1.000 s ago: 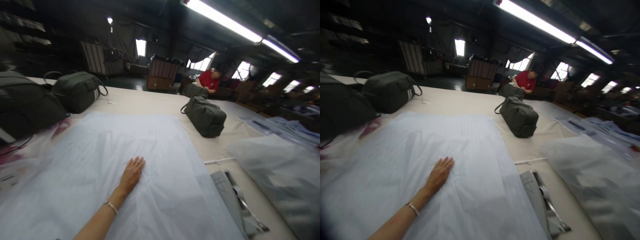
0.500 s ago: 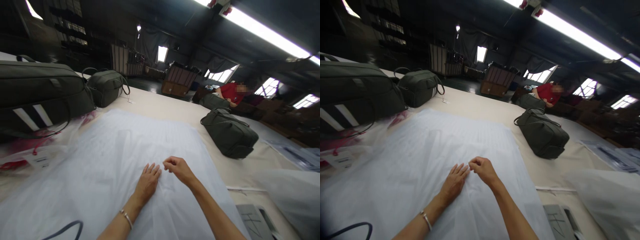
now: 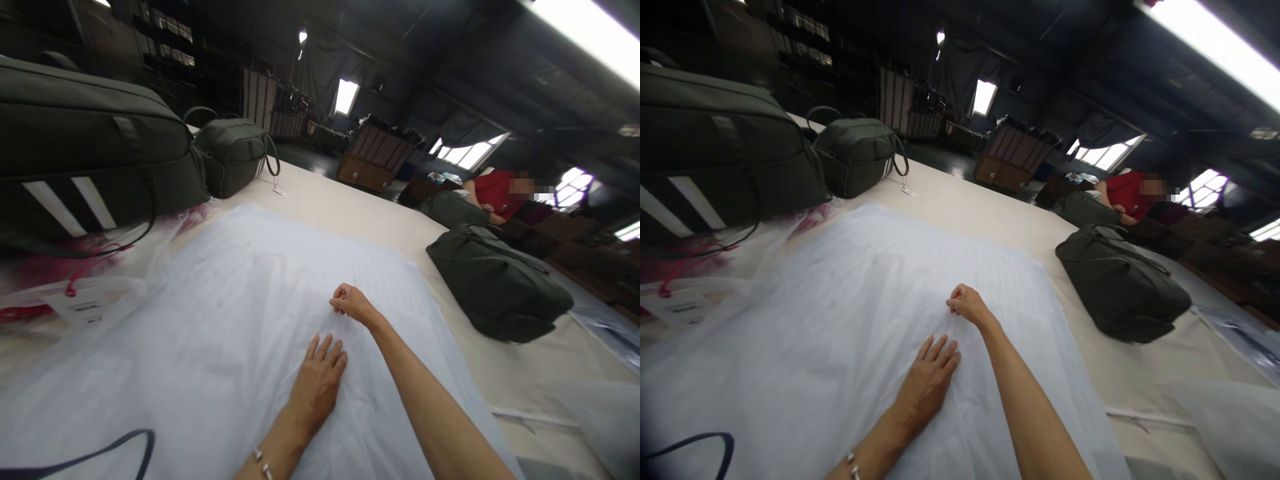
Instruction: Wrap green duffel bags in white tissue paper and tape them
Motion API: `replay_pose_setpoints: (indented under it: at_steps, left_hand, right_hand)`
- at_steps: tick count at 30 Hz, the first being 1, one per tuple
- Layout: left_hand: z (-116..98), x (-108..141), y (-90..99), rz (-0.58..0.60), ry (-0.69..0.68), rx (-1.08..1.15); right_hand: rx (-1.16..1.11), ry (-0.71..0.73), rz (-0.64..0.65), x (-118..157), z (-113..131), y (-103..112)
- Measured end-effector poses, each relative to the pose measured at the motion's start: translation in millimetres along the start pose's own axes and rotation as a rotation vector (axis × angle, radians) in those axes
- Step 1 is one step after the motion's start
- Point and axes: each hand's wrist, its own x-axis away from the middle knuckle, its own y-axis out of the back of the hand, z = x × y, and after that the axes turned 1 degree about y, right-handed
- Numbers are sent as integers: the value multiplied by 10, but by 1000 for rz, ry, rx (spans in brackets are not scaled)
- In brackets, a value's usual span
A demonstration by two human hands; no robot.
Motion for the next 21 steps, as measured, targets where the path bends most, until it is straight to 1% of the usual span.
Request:
replay_pose_setpoints:
  at_steps: [5,10,16,21]
  left_hand:
    - [-8,8,-34,-27,14,1]
    - [-9,9,-26,-40,4,-22]
    - [15,13,-25,-25,-12,-20]
    - [12,26,-3,-1,-6,5]
  right_hand:
    - [66,7,16,-16,-58,20]
    - [253,6,7,1,-156,-52]
    - [521,-58,-82,-18,-22,-55]
    - [591,-117,-152,-7,21,-92]
